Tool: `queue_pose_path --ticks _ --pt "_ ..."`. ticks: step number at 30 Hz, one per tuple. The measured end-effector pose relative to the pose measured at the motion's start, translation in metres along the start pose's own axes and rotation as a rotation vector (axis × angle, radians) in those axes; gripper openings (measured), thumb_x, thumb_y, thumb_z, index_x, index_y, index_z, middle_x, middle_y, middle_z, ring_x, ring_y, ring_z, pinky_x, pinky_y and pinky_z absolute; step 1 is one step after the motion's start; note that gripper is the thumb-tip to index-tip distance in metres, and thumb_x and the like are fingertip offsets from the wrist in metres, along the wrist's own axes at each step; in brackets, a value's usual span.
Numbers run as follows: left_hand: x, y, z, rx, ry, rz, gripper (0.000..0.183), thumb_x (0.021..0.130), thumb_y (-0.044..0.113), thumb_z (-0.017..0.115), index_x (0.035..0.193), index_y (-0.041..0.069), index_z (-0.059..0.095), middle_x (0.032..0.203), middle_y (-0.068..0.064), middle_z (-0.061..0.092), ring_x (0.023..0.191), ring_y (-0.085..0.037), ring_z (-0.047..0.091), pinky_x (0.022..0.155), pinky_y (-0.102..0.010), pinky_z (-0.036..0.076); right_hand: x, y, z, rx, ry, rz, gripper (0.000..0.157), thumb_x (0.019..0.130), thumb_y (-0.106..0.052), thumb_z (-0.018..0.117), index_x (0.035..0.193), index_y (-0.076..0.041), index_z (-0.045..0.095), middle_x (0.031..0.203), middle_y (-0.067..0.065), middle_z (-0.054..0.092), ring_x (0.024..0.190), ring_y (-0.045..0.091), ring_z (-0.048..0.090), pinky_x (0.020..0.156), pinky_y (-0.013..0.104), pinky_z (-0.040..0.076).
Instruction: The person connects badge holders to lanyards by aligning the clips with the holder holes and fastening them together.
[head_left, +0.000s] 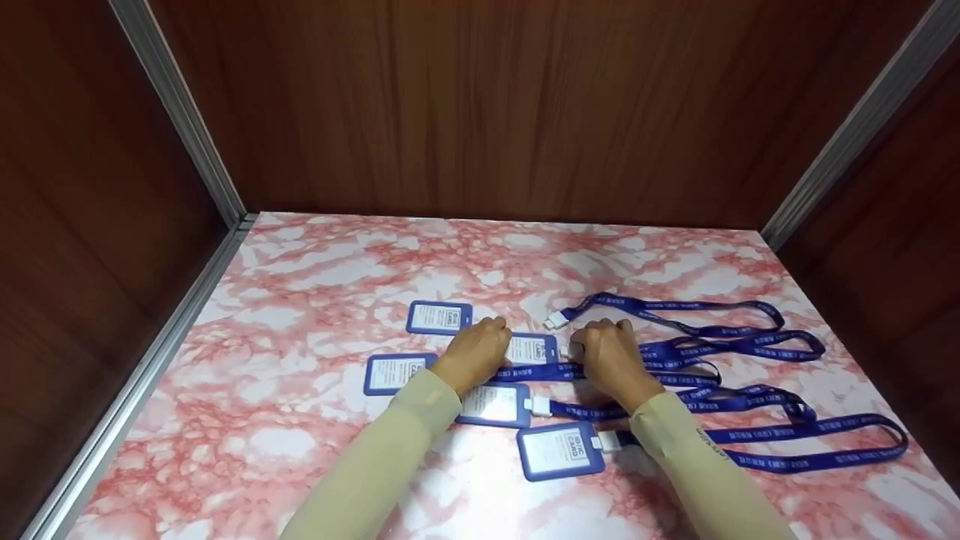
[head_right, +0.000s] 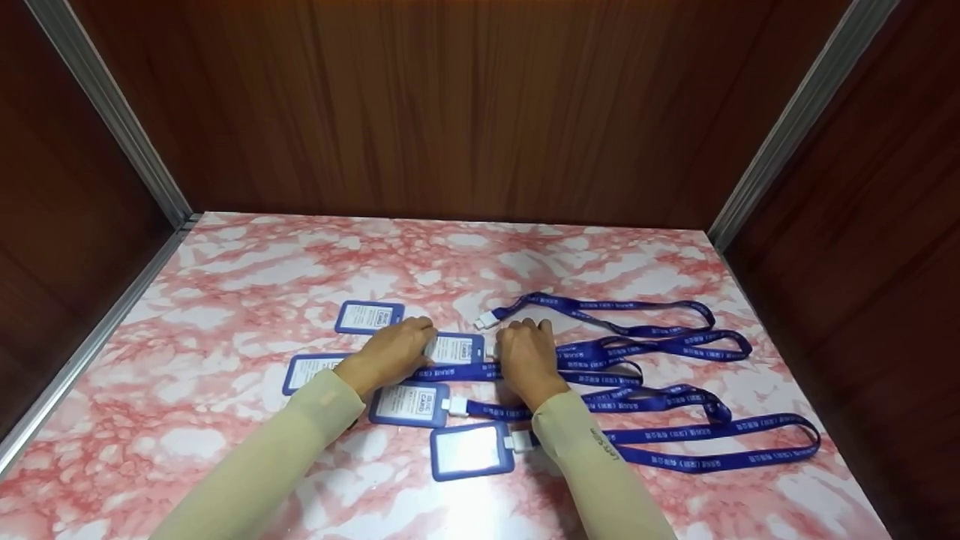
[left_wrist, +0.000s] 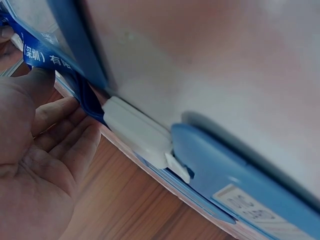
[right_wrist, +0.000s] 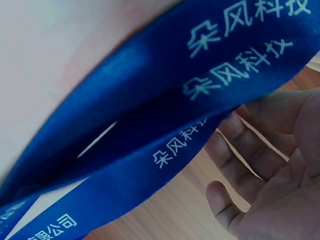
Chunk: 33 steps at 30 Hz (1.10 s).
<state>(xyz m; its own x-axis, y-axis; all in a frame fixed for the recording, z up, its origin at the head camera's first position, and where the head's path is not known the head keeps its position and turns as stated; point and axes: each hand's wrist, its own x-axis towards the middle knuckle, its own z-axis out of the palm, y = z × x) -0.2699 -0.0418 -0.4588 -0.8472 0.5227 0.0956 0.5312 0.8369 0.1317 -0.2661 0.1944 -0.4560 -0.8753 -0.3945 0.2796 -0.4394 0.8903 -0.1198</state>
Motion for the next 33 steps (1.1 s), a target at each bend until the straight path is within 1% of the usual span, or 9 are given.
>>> queue_pose_path --ticks 6,11,13,20,25,30,33 --pt "-0.0008 0.0003 -0.0001 0.001 -0.001 -0.007 0.03 0.092 0.027 0.078 0.107 0.002 0.072 0.11 -0.009 0.064 0.103 -0.027 0.064 0.092 -0.04 0.056 0.0008 -0.0005 0.0019 -0.01 0.02 -0.007 0.025 0.076 0.005 0.076 0.065 -0.014 0.064 0.069 0.003 0.058 0.075 0.031 0.06 0.077 0.05 0.04" --pt "-0.0016 0.0001 0.0007 0.008 0.007 -0.004 0.029 0.092 0.025 0.079 0.107 0.002 0.072 0.107 -0.008 0.064 0.102 -0.026 0.064 0.091 -0.039 0.056 0.0016 -0.002 0.0032 -0.005 0.042 -0.026 0.023 0.075 0.002 0.08 0.066 -0.014 0.065 0.07 0.004 0.06 0.075 0.032 0.06 0.076 0.051 0.04" --pt "-0.0016 0.0002 0.0006 0.008 0.007 -0.004 0.03 0.091 0.026 0.079 0.107 0.001 0.072 0.107 -0.008 0.063 0.102 -0.026 0.064 0.091 -0.039 0.056 0.0019 -0.0024 0.0034 -0.001 0.042 -0.028 0.022 0.075 0.003 0.079 0.067 -0.013 0.066 0.071 0.004 0.061 0.076 0.033 0.06 0.077 0.051 0.04" --pt "-0.001 0.0005 0.0007 0.009 0.017 0.014 0.03 0.09 0.028 0.08 0.104 0.002 0.072 0.107 -0.008 0.065 0.1 -0.026 0.065 0.09 -0.038 0.057 0.0015 -0.0027 0.004 -0.006 0.015 -0.008 0.023 0.074 0.009 0.071 0.068 -0.013 0.067 0.073 0.006 0.062 0.079 0.033 0.061 0.077 0.049 0.039" --pt "-0.0009 0.0011 0.0001 0.011 0.007 0.013 0.031 0.091 0.028 0.079 0.107 0.001 0.073 0.109 -0.009 0.065 0.101 -0.026 0.064 0.091 -0.038 0.056 0.0012 -0.0027 0.0049 -0.006 0.025 -0.016 0.023 0.074 0.009 0.072 0.068 -0.014 0.067 0.072 0.005 0.062 0.078 0.033 0.06 0.077 0.05 0.04" --pt "-0.0012 0.001 0.0011 0.014 0.021 0.02 0.031 0.09 0.027 0.08 0.105 0.001 0.073 0.106 -0.009 0.064 0.1 -0.026 0.064 0.089 -0.038 0.057 0.0012 -0.0038 0.0044 -0.003 0.021 -0.011 0.024 0.073 0.01 0.069 0.068 -0.013 0.066 0.073 0.006 0.062 0.078 0.033 0.061 0.078 0.051 0.04" --pt "-0.0015 0.0009 0.0015 0.019 0.029 0.024 0.031 0.089 0.026 0.081 0.104 0.001 0.072 0.105 -0.009 0.065 0.099 -0.026 0.065 0.088 -0.038 0.057 0.0018 -0.005 0.0043 -0.008 0.013 -0.009 0.023 0.074 0.009 0.071 0.068 -0.013 0.066 0.074 0.007 0.063 0.08 0.033 0.061 0.079 0.051 0.041"
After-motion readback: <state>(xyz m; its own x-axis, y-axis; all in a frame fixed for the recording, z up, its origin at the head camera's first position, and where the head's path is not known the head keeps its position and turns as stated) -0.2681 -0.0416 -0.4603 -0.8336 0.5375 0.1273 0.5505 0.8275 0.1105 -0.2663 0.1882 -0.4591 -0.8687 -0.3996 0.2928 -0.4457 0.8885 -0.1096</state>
